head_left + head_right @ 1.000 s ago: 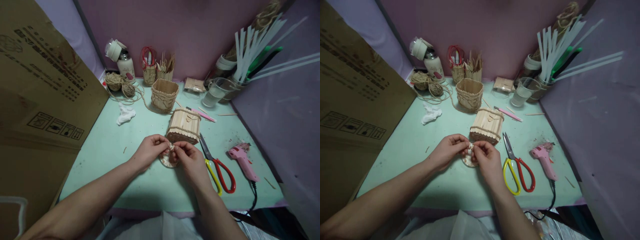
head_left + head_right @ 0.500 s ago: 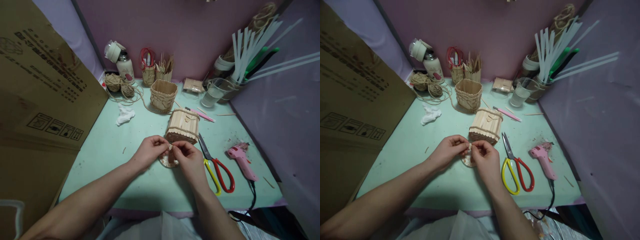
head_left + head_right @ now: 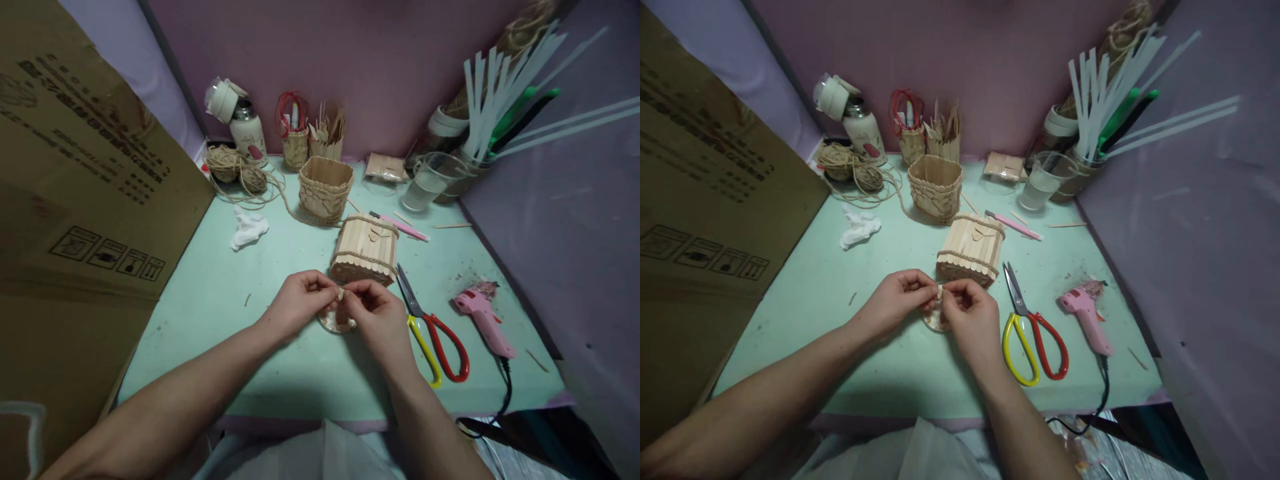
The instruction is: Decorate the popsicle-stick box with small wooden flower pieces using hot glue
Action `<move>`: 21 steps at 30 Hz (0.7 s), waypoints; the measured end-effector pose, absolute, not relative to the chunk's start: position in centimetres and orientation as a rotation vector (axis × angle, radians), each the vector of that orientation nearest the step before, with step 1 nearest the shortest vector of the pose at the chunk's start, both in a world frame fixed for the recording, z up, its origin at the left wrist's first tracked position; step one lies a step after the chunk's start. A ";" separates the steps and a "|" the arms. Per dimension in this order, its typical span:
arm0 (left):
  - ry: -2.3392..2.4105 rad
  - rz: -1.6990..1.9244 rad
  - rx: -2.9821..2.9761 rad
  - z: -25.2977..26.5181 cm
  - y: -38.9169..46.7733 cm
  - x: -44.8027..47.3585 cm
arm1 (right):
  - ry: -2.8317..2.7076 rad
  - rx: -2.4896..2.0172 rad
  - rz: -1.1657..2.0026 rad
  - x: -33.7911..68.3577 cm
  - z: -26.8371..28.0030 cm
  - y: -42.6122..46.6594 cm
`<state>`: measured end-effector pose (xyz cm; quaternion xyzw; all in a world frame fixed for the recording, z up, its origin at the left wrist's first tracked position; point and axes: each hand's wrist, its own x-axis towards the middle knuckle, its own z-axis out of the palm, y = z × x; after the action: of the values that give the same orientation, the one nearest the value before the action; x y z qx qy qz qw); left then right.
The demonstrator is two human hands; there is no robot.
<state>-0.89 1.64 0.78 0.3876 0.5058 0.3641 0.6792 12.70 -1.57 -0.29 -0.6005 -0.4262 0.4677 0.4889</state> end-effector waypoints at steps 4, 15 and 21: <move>1.106 0.762 0.799 0.7 1.7 -1.0 | -1.020 -1.458 1.184 13.1 -0.2 -1.7; 1.062 0.581 0.764 1.3 1.5 -0.1 | -0.979 -1.452 1.243 14.4 0.4 -2.6; 1.074 0.589 0.928 1.7 1.5 1.0 | -1.109 -1.576 1.071 17.1 0.7 -3.9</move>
<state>0.99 1.49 1.71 0.4198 0.4857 0.2665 0.7189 17.07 -3.93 0.68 -0.6380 -0.4488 0.4333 0.4514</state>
